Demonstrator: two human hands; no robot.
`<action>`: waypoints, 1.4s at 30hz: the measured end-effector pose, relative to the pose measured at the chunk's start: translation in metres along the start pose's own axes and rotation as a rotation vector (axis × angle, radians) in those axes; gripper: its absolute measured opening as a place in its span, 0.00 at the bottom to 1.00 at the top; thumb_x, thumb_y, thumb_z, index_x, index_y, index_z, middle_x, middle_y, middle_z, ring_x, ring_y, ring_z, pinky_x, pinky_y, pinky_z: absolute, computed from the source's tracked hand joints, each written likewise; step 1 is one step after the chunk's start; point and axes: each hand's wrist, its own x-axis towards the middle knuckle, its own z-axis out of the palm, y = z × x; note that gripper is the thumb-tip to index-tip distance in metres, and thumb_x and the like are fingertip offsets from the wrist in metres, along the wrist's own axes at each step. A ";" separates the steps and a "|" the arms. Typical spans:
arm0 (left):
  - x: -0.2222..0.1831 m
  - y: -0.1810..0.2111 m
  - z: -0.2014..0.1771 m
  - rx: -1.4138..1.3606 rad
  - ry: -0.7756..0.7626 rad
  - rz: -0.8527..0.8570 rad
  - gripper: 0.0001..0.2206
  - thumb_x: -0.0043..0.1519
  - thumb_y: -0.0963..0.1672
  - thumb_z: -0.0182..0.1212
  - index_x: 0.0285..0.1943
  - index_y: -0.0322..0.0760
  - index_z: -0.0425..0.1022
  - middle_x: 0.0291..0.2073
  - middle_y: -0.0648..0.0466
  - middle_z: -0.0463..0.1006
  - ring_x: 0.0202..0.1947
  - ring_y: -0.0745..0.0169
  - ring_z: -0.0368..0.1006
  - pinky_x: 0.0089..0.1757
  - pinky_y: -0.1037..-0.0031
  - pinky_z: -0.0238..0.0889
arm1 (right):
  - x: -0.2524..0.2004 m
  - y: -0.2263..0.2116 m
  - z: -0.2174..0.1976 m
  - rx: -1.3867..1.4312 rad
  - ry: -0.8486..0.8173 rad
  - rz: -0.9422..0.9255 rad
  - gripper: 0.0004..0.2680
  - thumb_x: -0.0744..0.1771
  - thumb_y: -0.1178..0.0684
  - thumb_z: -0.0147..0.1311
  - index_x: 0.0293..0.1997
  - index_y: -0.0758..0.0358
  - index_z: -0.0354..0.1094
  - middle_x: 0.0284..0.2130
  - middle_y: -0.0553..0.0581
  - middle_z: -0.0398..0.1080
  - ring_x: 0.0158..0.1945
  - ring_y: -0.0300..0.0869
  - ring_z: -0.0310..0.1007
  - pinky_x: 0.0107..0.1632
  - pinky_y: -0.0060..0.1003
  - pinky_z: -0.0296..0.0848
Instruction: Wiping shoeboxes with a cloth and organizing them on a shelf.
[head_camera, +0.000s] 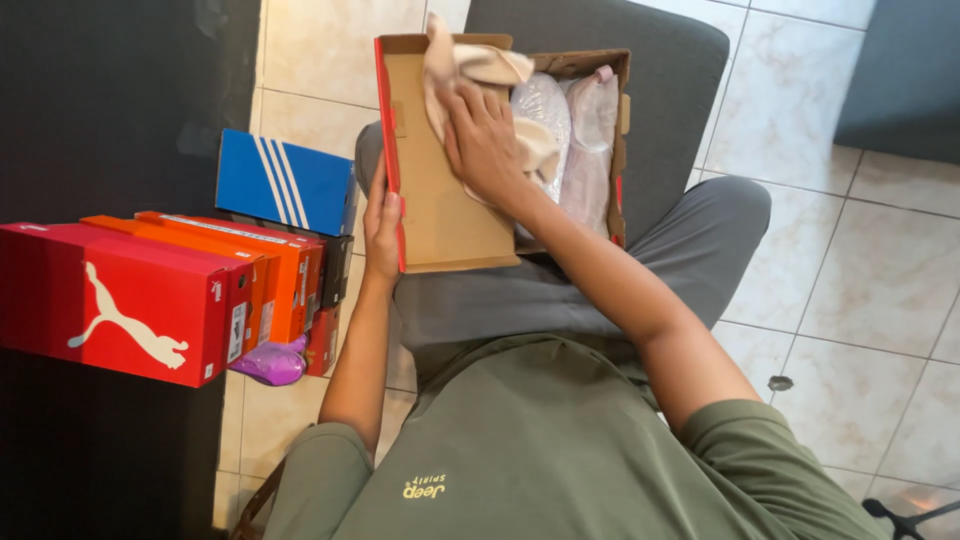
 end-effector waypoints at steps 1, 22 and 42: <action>0.001 -0.001 -0.001 -0.046 0.006 -0.031 0.29 0.73 0.52 0.47 0.81 0.39 0.50 0.77 0.47 0.53 0.76 0.55 0.49 0.71 0.62 0.44 | 0.010 -0.005 -0.006 0.064 -0.063 0.079 0.12 0.70 0.51 0.46 0.61 0.57 0.63 0.48 0.58 0.63 0.52 0.52 0.64 0.50 0.47 0.62; -0.015 0.011 0.011 -0.074 -0.017 -0.012 0.30 0.73 0.52 0.43 0.82 0.40 0.43 0.77 0.38 0.50 0.76 0.47 0.49 0.71 0.55 0.41 | -0.106 -0.001 -0.134 1.103 -0.537 0.251 0.16 0.64 0.71 0.40 0.53 0.69 0.72 0.46 0.70 0.75 0.56 0.64 0.73 0.60 0.59 0.68; -0.038 -0.089 0.111 -0.220 -0.138 -0.209 0.16 0.72 0.41 0.39 0.62 0.31 0.73 0.55 0.43 0.78 0.55 0.52 0.76 0.47 0.68 0.75 | -0.168 0.005 -0.121 0.709 -0.522 0.185 0.18 0.69 0.64 0.44 0.69 0.71 0.60 0.57 0.79 0.68 0.62 0.71 0.67 0.62 0.60 0.68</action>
